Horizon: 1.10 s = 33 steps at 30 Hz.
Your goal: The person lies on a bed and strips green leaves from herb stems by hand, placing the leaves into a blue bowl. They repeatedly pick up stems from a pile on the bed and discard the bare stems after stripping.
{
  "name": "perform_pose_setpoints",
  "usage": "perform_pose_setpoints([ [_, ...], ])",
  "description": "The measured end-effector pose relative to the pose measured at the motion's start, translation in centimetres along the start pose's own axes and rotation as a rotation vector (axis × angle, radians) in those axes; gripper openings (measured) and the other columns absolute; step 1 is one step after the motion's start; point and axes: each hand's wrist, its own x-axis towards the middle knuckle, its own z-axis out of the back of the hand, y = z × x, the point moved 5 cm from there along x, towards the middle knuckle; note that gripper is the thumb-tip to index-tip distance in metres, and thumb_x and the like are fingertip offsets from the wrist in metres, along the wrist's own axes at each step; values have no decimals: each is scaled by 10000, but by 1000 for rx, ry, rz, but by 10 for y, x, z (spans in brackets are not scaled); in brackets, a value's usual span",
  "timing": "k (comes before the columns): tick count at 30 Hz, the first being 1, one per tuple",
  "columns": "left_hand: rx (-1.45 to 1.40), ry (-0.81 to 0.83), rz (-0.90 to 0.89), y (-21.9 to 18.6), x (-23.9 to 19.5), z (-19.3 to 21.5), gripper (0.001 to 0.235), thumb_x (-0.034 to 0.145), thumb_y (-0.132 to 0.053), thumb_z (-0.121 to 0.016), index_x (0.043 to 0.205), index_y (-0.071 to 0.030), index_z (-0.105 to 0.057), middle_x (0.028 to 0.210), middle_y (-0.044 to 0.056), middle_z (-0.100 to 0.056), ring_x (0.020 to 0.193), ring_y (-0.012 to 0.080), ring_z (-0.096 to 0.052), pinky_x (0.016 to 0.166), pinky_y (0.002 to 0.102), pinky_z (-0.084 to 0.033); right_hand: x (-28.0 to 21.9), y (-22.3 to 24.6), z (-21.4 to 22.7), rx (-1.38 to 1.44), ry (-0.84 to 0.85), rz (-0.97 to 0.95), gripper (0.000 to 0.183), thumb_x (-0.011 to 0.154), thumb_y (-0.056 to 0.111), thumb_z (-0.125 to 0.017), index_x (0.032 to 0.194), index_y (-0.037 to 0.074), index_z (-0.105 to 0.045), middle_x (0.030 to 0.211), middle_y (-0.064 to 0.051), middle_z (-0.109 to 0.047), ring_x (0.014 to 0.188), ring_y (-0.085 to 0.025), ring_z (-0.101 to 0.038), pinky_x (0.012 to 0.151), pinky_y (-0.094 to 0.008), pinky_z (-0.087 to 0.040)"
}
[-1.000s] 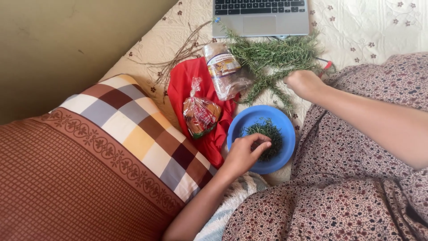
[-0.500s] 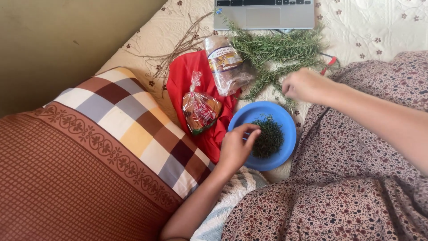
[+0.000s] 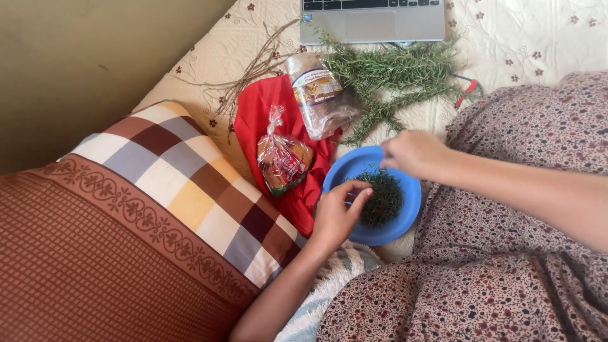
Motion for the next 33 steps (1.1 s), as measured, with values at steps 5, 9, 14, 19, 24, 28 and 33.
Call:
perform_pose_setpoints([
  [5,38,27,47,1,0,-2,245,991,-366,-663,1143,-204,-765,1013,87,-792,918,319,-772,805,440,-634,63,-142,-95,-221,-99,-189,229,890,263,-728,860,43,-786,751,-166,-747,798,-341,-772,677,-503,-626],
  [9,78,40,52,3,1,-4,248,981,-416,-667,1129,-241,-763,1005,63,-792,894,312,-774,787,441,-637,62,-142,-27,-257,-197,-144,239,859,226,-779,1007,38,-776,866,-183,-764,898,-345,-774,734,-496,-633],
  [14,68,57,49,-1,1,-4,255,987,-396,-657,1141,-224,-765,1012,87,-794,914,338,-771,797,456,-630,59,-89,-18,-254,-362,-29,253,881,198,-755,1097,67,-737,963,-149,-746,942,-302,-747,761,-427,-634],
  [19,38,78,37,-6,-1,-3,278,1004,-341,-653,1165,-143,-764,1049,157,-788,967,390,-760,843,471,-622,68,-85,-67,-537,-587,51,127,853,160,-791,935,109,-707,770,-44,-660,725,-197,-723,600,-268,-600],
  [24,56,87,37,-2,-1,-4,269,995,-373,-652,1161,-191,-761,1034,125,-788,950,361,-762,824,483,-625,64,-90,-50,-516,-648,41,99,910,176,-708,890,110,-637,723,-20,-606,672,-177,-705,559,-240,-592],
  [28,65,84,42,-4,-2,-6,260,992,-374,-655,1155,-201,-762,1024,109,-790,938,345,-767,813,462,-629,55,-79,-7,-147,-553,11,160,1041,184,-630,1046,39,-700,811,-122,-677,752,-226,-723,642,-237,-595],
  [33,80,66,34,-5,-2,-5,286,962,-403,-621,1118,-212,-766,1092,-66,-797,920,113,-727,810,327,-575,27,-53,84,492,-109,-288,561,1001,5,-638,1528,133,-494,1063,-160,-778,342,-115,-356,351,-224,-364],
])
